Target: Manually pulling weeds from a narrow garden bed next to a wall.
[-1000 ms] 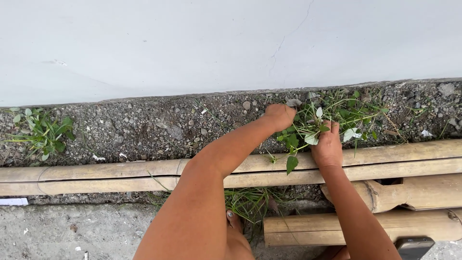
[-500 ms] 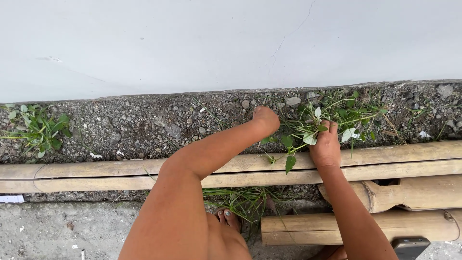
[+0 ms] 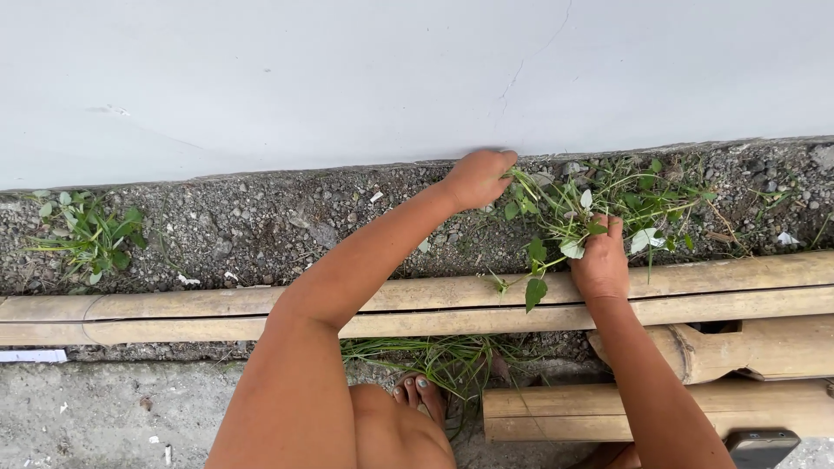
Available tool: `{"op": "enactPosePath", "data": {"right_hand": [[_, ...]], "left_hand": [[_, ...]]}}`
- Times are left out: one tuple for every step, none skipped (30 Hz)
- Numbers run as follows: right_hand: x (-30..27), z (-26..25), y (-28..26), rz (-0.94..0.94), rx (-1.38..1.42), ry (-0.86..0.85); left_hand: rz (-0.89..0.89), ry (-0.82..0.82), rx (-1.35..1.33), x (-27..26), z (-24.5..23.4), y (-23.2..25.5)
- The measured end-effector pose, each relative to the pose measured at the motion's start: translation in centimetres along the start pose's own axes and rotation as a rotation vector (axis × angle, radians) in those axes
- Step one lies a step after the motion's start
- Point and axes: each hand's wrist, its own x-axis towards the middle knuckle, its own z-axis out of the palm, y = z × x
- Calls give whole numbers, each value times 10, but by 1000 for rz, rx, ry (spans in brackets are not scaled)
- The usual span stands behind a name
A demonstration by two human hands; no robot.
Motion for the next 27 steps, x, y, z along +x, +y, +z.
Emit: {"op": "enactPosePath", "data": {"right_hand": [[0, 0, -1, 1, 3, -2], [0, 0, -1, 1, 10, 4], [0, -1, -2, 0, 17, 11], [-1, -2, -4, -1, 16, 12], [-2, -3, -6, 1, 3, 14], [-3, -4, -8, 3, -8, 16], [-2, -4, -7, 1, -10, 19], [-2, -3, -7, 0, -9, 24], [-1, -2, -7, -1, -7, 30], [-3, -3, -8, -1, -5, 27], [-4, -4, -10, -19, -6, 39], [-6, -6, -10, -34, -9, 52], [-7, -6, -11, -33, -9, 50], [-7, -7, -12, -34, -12, 52], [-8, -8, -13, -34, -15, 54], [-6, -6, -11, -34, -17, 55], [-5, -4, -9, -34, -33, 51], [-3, -2, -7, -34, -46, 47], [-4, -3, -7, -34, -46, 49], [-4, -4, -8, -40, -33, 54], [-4, -4, -9, -45, -19, 58], [-4, -3, -9, -48, -23, 58], [-4, -3, -8, -48, -22, 61], [-5, -2, -7, -46, -22, 65], [-2, 1, -4, -46, -26, 64], [0, 4, -2, -39, -40, 56], [3, 7, 1, -31, -54, 49]], "left_hand": [[-3, -3, 1, -2, 2, 1], [28, -84, 133, -4, 4, 2], [60, -166, 264, -5, 6, 4], [60, -163, 263, -7, 32, -13], [81, -288, 406, -9, 57, -29], [103, -414, 549, -10, 83, -45], [104, -411, 550, -27, 90, -31], [46, -490, 757, -45, 97, -17], [-16, -568, 963, -63, 104, -4], [-18, -571, 964, -70, 112, -19], [65, -587, 1065, -77, 119, -34], [153, -600, 1162, -83, 128, -48], [153, -602, 1161, -81, 122, -55], [181, -563, 1093, -77, 116, -62], [209, -524, 1024, -74, 109, -70], [210, -522, 1023, -68, 96, -63], [217, -402, 1024, -63, 83, -56], [223, -282, 1025, -57, 69, -49], [224, -281, 1025, -54, 66, -43], [236, -226, 1096, -52, 63, -37], [247, -169, 1167, -50, 59, -32], [245, -167, 1164, -49, 66, -34], [258, -138, 1182, -47, 73, -36], [273, -110, 1199, -46, 81, -37], [272, -108, 1196, -48, 72, -25], [204, -108, 1203, -50, 63, -12], [137, -109, 1210, -52, 54, 0]]}}
